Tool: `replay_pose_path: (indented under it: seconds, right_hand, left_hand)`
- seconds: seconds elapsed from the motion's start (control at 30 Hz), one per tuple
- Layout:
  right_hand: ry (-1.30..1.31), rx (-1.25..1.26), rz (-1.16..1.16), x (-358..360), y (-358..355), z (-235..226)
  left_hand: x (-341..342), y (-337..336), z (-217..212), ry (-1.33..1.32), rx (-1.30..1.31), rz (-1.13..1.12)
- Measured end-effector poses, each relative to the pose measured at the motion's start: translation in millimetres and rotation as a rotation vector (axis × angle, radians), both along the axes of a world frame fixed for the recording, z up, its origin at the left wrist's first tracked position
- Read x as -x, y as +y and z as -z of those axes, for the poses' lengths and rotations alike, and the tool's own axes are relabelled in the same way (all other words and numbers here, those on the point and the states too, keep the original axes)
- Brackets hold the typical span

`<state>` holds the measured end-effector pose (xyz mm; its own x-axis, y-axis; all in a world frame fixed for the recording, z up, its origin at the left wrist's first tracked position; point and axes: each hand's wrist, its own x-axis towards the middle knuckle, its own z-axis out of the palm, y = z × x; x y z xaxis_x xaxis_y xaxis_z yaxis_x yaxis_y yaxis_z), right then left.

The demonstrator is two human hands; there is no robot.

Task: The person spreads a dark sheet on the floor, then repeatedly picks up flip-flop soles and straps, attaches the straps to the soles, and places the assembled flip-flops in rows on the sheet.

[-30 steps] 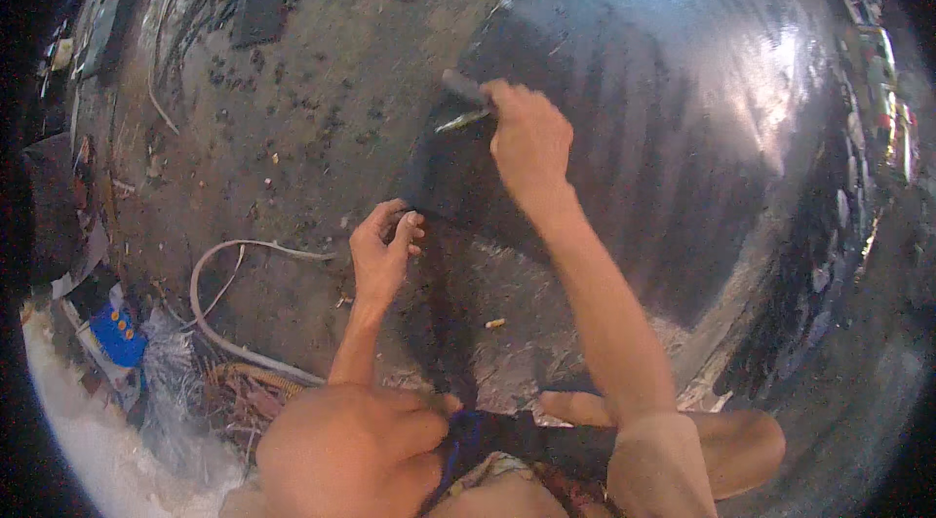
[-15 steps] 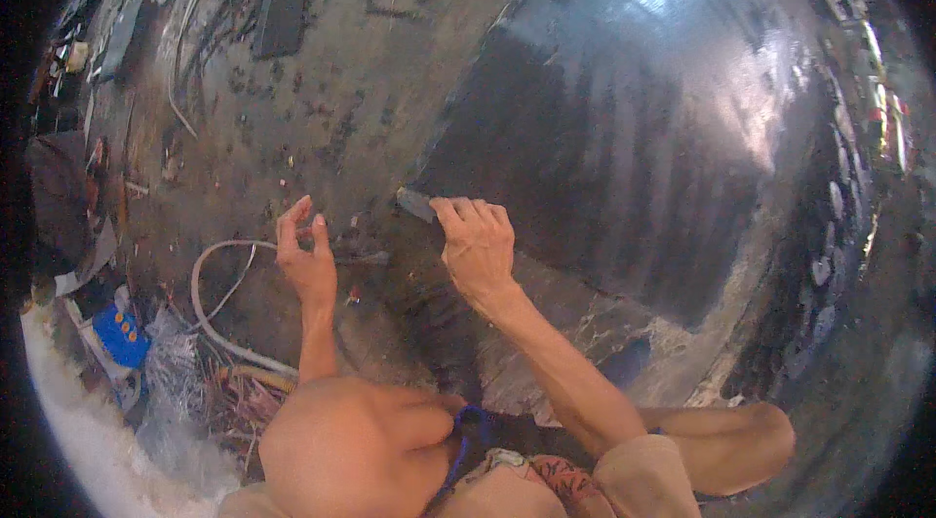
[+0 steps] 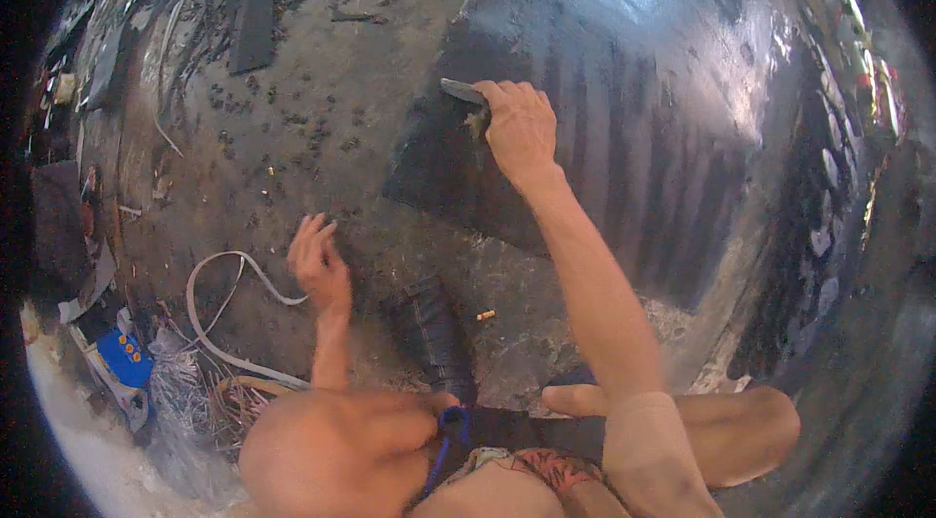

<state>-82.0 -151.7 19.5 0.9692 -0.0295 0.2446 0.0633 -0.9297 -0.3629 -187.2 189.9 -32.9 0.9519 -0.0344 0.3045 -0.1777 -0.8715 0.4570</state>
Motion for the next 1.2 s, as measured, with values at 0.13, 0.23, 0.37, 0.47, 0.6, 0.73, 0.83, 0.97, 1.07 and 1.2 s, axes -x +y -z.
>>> replay_pose_path:
  seconds: [0.13,0.23,0.37,0.47,0.6,0.73,0.83,0.97,1.07,1.2]
  right_hand:
    - [0.047,-0.090,-0.145,74.0,24.6,13.6]
    - [0.094,-0.037,-0.092,141.7,54.3,1.4]
    - [0.111,-0.063,-0.090,149.2,49.8,-10.0]
    - [0.474,-0.560,0.228,130.3,15.2,-40.7]
    - [0.142,-0.704,0.670,66.0,-96.7,-68.2]
    - [0.443,-0.380,0.338,23.9,-182.1,-40.9]
    - [0.301,0.002,0.134,14.6,-192.4,-13.2]
    - [0.184,0.079,0.000,51.4,-185.0,7.7]
    - [0.206,0.014,-0.077,122.0,-133.6,-0.8]
    - [0.250,0.023,-0.001,230.7,-96.3,-9.2]
  left_hand:
    - [16.2,58.7,-4.0,0.002,-0.046,-0.165]
    - [2.8,39.9,-18.2,0.007,0.027,-0.218]
    - [-10.5,3.9,-23.7,0.059,0.071,-0.130]
    - [-4.0,-16.6,-10.0,0.159,0.125,-0.051]
    - [28.1,4.4,1.3,0.192,-0.040,-0.034]
    - [25.6,-14.7,8.3,0.126,-0.146,-0.027]
    - [25.8,-17.9,10.1,0.105,-0.149,-0.002]
    - [21.3,-22.0,5.5,0.104,-0.190,-0.004]
    - [27.2,-6.6,4.6,0.078,-0.201,-0.018]
    - [23.4,-17.3,9.0,0.072,-0.173,0.002]
